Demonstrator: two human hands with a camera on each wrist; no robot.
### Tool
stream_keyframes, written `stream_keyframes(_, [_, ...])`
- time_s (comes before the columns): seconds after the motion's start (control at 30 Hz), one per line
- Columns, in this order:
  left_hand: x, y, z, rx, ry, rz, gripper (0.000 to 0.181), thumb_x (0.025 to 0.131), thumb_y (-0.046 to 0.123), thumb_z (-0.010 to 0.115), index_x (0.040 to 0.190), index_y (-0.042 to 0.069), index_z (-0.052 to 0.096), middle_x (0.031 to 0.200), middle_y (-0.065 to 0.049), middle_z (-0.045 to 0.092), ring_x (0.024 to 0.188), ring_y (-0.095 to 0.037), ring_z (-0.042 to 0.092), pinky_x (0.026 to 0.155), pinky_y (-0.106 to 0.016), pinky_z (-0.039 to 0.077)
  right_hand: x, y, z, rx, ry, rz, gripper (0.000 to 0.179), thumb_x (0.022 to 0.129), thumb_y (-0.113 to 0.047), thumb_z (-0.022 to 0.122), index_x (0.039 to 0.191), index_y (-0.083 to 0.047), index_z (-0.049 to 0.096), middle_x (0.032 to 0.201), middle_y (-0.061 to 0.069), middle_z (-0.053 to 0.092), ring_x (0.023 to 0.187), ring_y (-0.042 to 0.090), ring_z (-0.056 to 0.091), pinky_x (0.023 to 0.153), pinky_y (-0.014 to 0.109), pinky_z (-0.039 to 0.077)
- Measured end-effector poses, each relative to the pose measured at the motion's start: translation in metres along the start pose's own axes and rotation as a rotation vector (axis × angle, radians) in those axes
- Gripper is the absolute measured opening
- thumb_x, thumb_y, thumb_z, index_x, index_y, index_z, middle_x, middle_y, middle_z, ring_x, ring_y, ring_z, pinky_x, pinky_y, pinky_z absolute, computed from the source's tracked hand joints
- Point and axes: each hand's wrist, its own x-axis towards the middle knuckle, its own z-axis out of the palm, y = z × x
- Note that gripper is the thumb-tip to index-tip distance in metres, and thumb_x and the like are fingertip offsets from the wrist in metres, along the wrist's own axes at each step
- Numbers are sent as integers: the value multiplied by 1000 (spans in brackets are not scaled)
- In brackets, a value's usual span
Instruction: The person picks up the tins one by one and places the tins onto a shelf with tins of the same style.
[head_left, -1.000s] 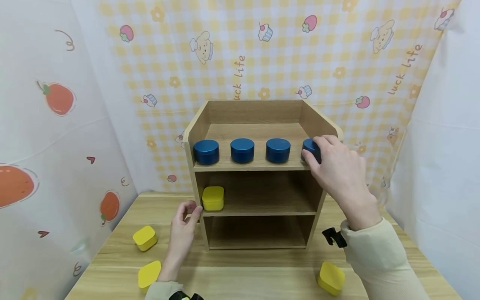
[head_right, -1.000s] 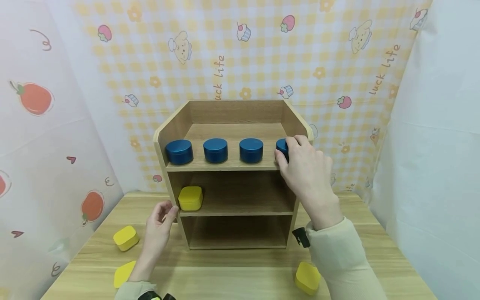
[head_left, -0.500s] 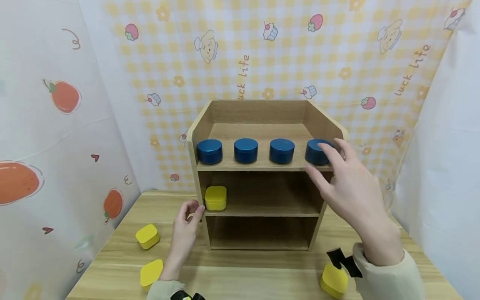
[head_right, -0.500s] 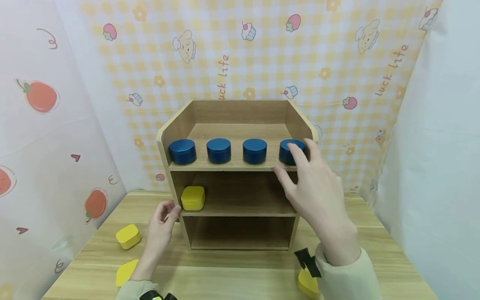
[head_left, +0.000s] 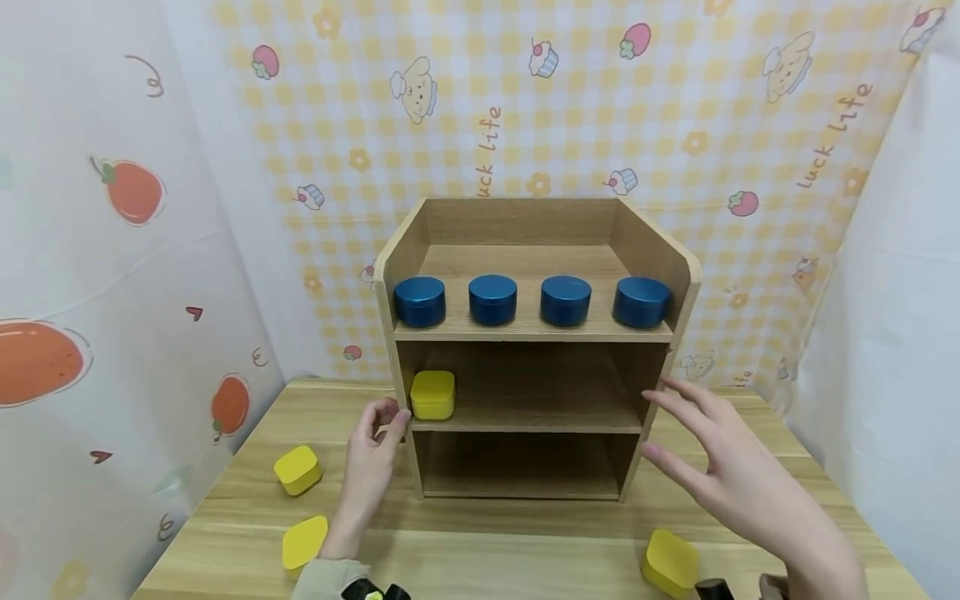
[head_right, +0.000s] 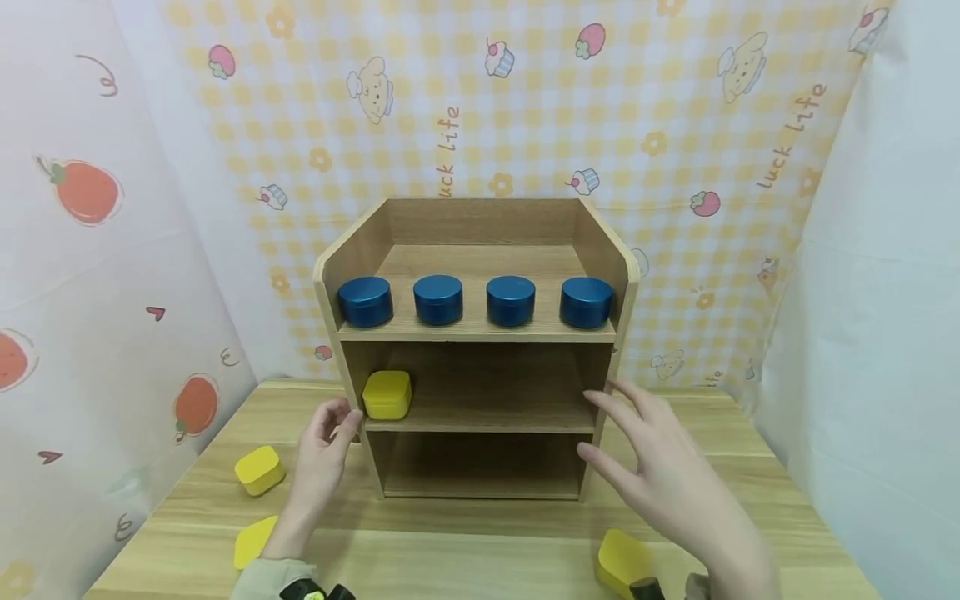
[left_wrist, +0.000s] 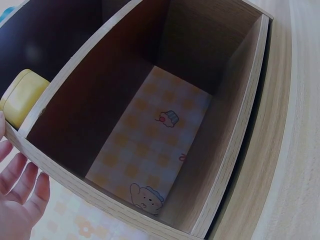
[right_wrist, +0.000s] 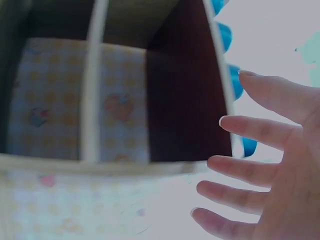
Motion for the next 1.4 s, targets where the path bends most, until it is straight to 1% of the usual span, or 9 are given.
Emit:
stream_keyframes(0.27, [-1,0,0,-3,-3,4,23,97,18,63,110,-1,56,102,-10,55,93,-15,54,78,-18,49,-28,36,26,3,-44,-13,55,85,-26,78,135,-15,57,137,14,50,121,40,48,84,61,44])
stream_keyframes(0.37, [-1,0,0,-9,-11,-9,25,97,20,63,111,0,56,103,-11,55,95,-16,54,79,-19,49,-38,48,34,-19,-80,-30,54,84,-30,78,133,-17,58,134,9,54,116,34,54,82,50,50])
stream_keyframes(0.5, [0,1,0,-16,-23,-27,26,97,21,64,112,2,56,106,-10,54,97,-17,54,80,-20,49,-49,65,43,-17,-175,-55,56,84,-36,78,133,-18,57,132,5,57,111,29,57,78,34,54])
stream_keyframes(0.63, [1,2,1,-13,-22,-19,27,97,21,64,113,1,56,105,-11,54,97,-17,54,80,-20,49,-58,82,52,60,-297,-93,59,84,-38,76,135,-16,55,131,6,57,113,22,57,80,31,53])
stream_keyframes(0.73, [1,2,1,-11,-18,-15,26,97,20,64,112,1,56,105,-11,54,96,-17,54,79,-19,49,-60,94,56,226,-459,-44,60,86,-37,74,137,-13,52,133,12,56,115,12,53,80,29,52])
stream_keyframes(0.83, [0,2,1,-12,-22,-19,25,97,20,64,112,1,56,105,-11,55,96,-17,54,79,-20,49,-61,104,58,404,-626,89,62,88,-31,73,140,-9,48,137,21,50,116,5,49,81,27,50])
stream_keyframes(0.93, [-1,1,1,-10,-26,-18,24,97,19,63,112,2,56,106,-11,56,97,-17,54,79,-21,50,-64,112,60,491,-704,163,66,85,-22,75,141,-3,45,137,28,46,117,17,49,83,32,50])
stream_keyframes(1.1, [-2,0,1,2,-13,-10,23,97,18,63,111,0,57,105,-11,56,96,-16,54,78,-19,49,-69,123,69,570,-778,221,66,82,-13,77,139,1,45,135,29,48,113,38,51,83,37,50])
stream_keyframes(1.4, [-3,3,-2,9,-8,-13,24,97,20,63,111,1,57,104,-11,56,96,-16,54,79,-19,49,-71,127,82,652,-803,318,63,78,-8,78,135,-1,51,121,13,57,101,31,52,76,24,46])
